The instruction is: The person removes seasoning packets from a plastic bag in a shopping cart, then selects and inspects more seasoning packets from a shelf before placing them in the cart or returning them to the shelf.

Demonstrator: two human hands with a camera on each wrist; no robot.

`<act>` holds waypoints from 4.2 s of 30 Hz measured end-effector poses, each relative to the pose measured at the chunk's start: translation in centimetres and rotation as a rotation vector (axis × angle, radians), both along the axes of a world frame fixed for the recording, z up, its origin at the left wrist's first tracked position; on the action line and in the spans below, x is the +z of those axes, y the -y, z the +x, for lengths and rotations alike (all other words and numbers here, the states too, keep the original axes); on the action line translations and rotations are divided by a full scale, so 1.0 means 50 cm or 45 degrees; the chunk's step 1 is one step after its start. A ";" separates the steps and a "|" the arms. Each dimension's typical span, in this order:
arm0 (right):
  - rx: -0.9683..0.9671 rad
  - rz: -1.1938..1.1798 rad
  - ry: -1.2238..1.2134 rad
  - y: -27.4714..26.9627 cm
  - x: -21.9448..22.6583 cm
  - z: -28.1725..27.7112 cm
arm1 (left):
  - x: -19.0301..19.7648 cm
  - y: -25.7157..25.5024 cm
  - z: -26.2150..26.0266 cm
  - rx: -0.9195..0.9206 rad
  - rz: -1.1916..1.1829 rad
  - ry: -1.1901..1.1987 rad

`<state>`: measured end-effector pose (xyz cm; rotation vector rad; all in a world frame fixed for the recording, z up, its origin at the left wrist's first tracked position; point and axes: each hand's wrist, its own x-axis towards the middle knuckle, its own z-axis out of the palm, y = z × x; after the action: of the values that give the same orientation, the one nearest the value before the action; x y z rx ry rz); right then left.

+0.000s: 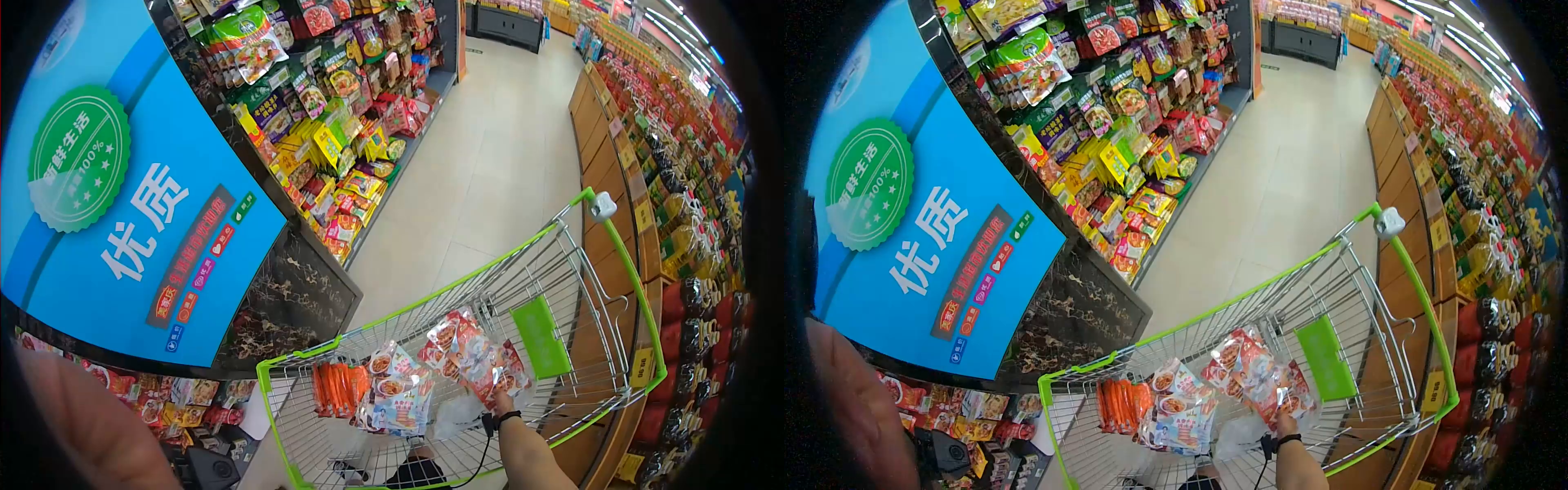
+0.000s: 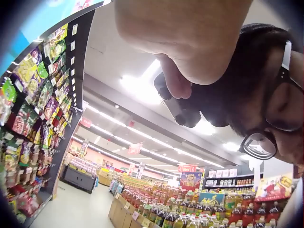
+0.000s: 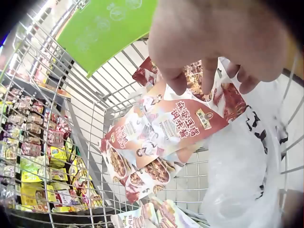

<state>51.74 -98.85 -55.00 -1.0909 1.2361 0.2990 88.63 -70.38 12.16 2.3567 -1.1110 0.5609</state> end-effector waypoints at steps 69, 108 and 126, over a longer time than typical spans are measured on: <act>1.921 1.709 1.126 -1.365 1.049 -0.530 | -0.550 -0.925 -1.630 0.890 -2.037 -0.818; 2.304 1.459 1.129 -1.850 1.056 -0.048 | -0.196 -1.396 -1.193 1.771 -1.088 -0.361; 1.816 0.495 1.906 -1.991 1.213 -0.018 | 0.087 -1.732 -1.073 1.038 -1.160 0.268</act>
<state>50.82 0.72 5.66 -1.2110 -1.0094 0.5602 34.98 16.20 16.51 1.8202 0.1553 1.2766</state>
